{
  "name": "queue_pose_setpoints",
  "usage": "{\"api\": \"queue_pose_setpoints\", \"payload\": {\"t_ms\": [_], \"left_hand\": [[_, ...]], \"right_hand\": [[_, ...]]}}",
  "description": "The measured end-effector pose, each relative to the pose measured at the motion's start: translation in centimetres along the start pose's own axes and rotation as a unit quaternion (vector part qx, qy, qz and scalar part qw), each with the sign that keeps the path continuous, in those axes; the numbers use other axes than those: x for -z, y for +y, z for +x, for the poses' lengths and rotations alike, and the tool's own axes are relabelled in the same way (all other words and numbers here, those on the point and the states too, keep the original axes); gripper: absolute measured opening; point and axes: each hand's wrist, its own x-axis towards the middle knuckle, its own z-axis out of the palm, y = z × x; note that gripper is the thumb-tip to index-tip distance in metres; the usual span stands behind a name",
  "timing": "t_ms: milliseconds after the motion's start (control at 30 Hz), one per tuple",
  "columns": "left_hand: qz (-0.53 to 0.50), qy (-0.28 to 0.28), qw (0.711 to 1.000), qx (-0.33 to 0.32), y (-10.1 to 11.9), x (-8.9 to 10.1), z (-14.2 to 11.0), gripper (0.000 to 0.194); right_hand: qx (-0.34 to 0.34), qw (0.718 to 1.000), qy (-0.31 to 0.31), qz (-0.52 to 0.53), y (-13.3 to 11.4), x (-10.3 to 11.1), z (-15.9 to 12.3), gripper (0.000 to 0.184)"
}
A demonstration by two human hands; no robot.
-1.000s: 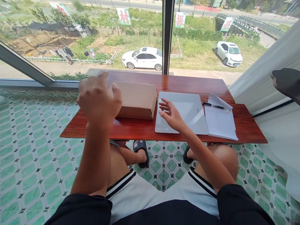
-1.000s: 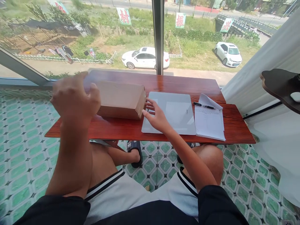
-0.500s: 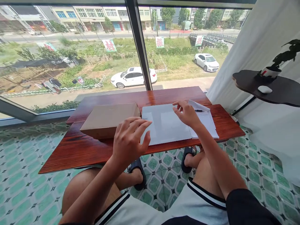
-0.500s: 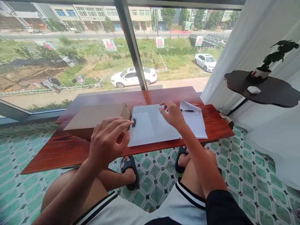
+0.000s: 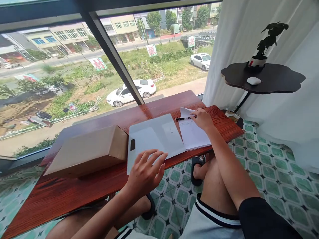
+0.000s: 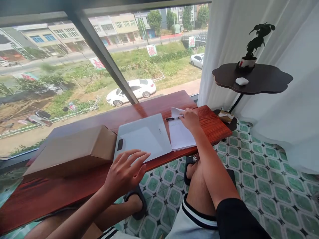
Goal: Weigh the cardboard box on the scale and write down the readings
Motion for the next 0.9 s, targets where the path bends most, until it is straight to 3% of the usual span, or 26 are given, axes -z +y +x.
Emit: {"api": "queue_pose_setpoints", "payload": {"t_ms": [167,500,700,900], "left_hand": [[-0.022,-0.002,0.999,-0.046,1.7,-2.6,2.6,0.033],[0.021,-0.023,0.97,-0.241,5.0,-9.1,8.2,0.042],[0.073,-0.048,0.964,-0.25,5.9,-11.9,8.7,0.047],[0.066,-0.076,0.966,-0.24,6.5,-12.6,7.8,0.049]], "right_hand": [[-0.019,1.0,0.003,-0.023,1.8,0.2,0.1,0.026],[-0.032,0.999,0.008,-0.032,2.3,-0.9,-0.1,0.032],[-0.034,0.998,-0.007,-0.045,2.7,-0.9,0.3,0.026],[-0.028,0.998,-0.025,-0.056,3.6,-1.4,0.4,0.028]]}}
